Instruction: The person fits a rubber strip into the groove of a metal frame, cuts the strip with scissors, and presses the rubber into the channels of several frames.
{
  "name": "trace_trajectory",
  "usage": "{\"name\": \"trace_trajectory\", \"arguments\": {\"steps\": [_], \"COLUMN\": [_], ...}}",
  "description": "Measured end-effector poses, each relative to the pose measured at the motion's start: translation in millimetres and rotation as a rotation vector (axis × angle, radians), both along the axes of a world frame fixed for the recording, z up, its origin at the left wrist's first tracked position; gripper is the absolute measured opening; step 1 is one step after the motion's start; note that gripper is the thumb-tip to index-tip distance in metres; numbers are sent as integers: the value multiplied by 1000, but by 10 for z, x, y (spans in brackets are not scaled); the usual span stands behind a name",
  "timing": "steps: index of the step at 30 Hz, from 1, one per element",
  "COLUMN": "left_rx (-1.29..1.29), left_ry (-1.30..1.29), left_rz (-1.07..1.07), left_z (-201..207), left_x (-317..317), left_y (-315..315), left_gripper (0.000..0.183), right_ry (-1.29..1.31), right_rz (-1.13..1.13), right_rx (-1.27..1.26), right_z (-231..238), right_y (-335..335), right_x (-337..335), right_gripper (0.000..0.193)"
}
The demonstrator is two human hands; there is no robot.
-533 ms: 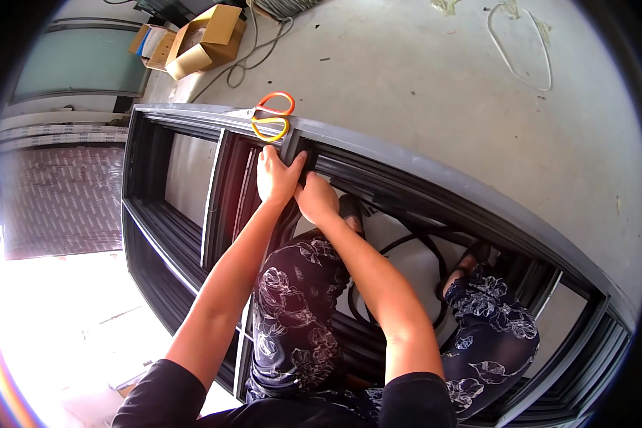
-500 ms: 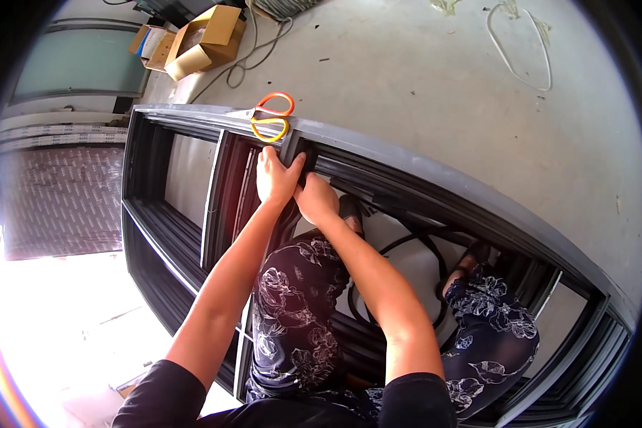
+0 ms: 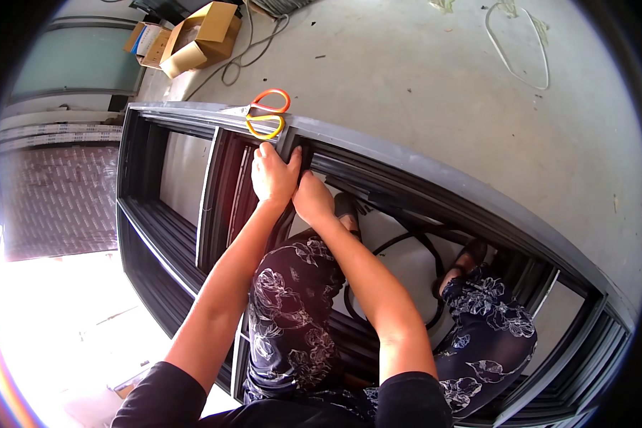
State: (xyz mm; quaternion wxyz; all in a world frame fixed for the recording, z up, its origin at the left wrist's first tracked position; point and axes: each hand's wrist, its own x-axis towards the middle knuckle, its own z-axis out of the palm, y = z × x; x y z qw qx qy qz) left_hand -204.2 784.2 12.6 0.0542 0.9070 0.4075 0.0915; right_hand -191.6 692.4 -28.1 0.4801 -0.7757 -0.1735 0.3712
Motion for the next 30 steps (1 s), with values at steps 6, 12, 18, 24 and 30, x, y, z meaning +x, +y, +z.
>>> {"name": "trace_trajectory", "arguments": {"steps": [6,12,18,24,30], "left_rx": [-86,19,10,-10,-38], "left_ry": [-17,-68,7,-21,-9], "left_rz": [-29,-150,-80,-81,-155], "left_z": [67,38,131,121,54], "left_x": [-24,-140,-97,-6,-409], "left_y": [-59,-104,-123,-103,44], "left_gripper": [52,51,49,49,48], "right_ry": [-61,-103,-97,-332,-592], "right_rz": [85,-53,-70,256,666], "right_rx": [-109,-28,91,-171,-45], "right_z": [-100,-47,89,202,1203], "right_y": [-45,0,-40,-183,-1166], "right_x": [-228,-295,-227,4,150], "right_gripper": [38,35,25,30,25]}}
